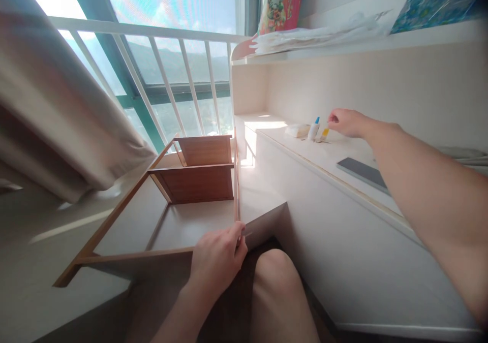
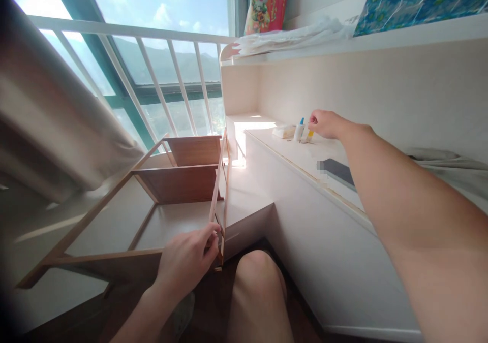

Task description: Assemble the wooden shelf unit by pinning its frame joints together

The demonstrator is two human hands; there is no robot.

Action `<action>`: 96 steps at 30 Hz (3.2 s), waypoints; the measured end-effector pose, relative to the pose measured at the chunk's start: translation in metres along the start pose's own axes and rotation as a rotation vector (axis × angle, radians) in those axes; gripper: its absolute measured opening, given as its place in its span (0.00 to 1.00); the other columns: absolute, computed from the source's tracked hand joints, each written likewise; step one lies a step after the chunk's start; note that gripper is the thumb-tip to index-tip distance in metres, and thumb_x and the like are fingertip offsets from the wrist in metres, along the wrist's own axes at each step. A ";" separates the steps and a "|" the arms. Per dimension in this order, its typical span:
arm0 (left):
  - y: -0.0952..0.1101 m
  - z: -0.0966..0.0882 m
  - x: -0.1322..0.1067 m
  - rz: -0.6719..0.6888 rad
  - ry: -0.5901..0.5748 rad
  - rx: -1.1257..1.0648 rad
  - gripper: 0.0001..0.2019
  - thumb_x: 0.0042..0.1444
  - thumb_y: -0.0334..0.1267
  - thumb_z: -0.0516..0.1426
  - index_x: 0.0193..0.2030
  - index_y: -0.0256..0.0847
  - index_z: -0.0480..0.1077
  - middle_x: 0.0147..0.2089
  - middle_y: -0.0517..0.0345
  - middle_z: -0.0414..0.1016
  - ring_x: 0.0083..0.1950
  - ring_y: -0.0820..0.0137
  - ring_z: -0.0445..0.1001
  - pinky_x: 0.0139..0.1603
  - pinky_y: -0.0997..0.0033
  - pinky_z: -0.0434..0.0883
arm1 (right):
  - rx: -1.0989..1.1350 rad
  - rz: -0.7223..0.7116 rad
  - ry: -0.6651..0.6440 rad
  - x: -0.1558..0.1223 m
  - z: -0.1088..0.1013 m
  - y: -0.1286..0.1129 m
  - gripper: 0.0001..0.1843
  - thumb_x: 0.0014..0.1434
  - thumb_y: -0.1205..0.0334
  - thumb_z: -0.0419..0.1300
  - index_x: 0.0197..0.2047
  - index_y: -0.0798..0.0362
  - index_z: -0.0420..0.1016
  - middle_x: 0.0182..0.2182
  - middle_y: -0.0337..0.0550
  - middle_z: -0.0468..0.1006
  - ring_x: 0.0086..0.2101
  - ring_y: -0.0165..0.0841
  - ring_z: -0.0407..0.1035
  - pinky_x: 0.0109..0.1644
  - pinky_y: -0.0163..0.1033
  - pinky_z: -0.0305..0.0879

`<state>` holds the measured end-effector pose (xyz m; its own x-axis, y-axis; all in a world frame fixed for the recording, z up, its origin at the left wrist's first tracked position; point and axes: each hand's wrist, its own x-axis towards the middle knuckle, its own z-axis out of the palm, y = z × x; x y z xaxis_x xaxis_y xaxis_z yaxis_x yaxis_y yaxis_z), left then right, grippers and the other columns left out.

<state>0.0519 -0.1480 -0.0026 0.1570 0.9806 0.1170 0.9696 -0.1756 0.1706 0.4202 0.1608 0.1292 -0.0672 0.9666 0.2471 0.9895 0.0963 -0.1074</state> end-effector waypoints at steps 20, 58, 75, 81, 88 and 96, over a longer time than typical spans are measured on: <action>0.002 -0.006 -0.016 0.015 0.045 0.012 0.17 0.68 0.42 0.46 0.57 0.48 0.69 0.43 0.52 0.82 0.46 0.60 0.79 0.45 0.64 0.67 | 1.252 0.071 -0.074 -0.355 0.212 -0.174 0.10 0.57 0.52 0.58 0.30 0.49 0.67 0.23 0.37 0.71 0.24 0.34 0.63 0.29 0.40 0.61; -0.005 0.000 0.047 -0.208 -0.195 -0.141 0.23 0.64 0.44 0.49 0.66 0.51 0.64 0.41 0.58 0.82 0.40 0.63 0.79 0.42 0.69 0.67 | 1.361 -0.188 0.010 -0.250 0.211 -0.236 0.03 0.63 0.57 0.60 0.37 0.45 0.74 0.30 0.38 0.76 0.28 0.33 0.68 0.33 0.40 0.65; -0.003 -0.011 0.044 -0.194 -0.094 -0.324 0.21 0.62 0.41 0.53 0.63 0.55 0.68 0.28 0.68 0.77 0.27 0.71 0.72 0.29 0.75 0.61 | 1.340 -0.047 0.233 -0.237 0.196 -0.230 0.04 0.62 0.61 0.61 0.38 0.51 0.77 0.26 0.35 0.73 0.26 0.29 0.63 0.32 0.36 0.62; -0.003 -0.010 0.045 -0.186 -0.090 -0.369 0.21 0.63 0.42 0.54 0.62 0.60 0.68 0.32 0.71 0.79 0.28 0.73 0.73 0.30 0.76 0.63 | 1.347 -0.125 0.214 -0.229 0.195 -0.227 0.04 0.62 0.63 0.61 0.38 0.52 0.77 0.27 0.36 0.73 0.27 0.28 0.64 0.33 0.35 0.62; -0.005 -0.008 0.046 -0.172 -0.095 -0.417 0.19 0.63 0.42 0.55 0.61 0.58 0.69 0.29 0.71 0.76 0.29 0.74 0.74 0.29 0.77 0.63 | 1.368 -0.210 0.230 -0.229 0.192 -0.228 0.04 0.62 0.65 0.61 0.39 0.52 0.77 0.30 0.36 0.74 0.27 0.27 0.63 0.33 0.35 0.62; -0.004 -0.009 0.048 -0.172 -0.098 -0.382 0.20 0.62 0.42 0.55 0.61 0.57 0.69 0.26 0.70 0.74 0.26 0.74 0.71 0.29 0.76 0.62 | 1.371 -0.297 0.261 -0.231 0.188 -0.226 0.04 0.62 0.67 0.61 0.40 0.52 0.77 0.31 0.38 0.75 0.30 0.28 0.66 0.36 0.36 0.64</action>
<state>0.0534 -0.1011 0.0107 0.0342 0.9988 -0.0353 0.8466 -0.0102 0.5321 0.1882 -0.0397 -0.0849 -0.0723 0.8140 0.5763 0.0289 0.5793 -0.8146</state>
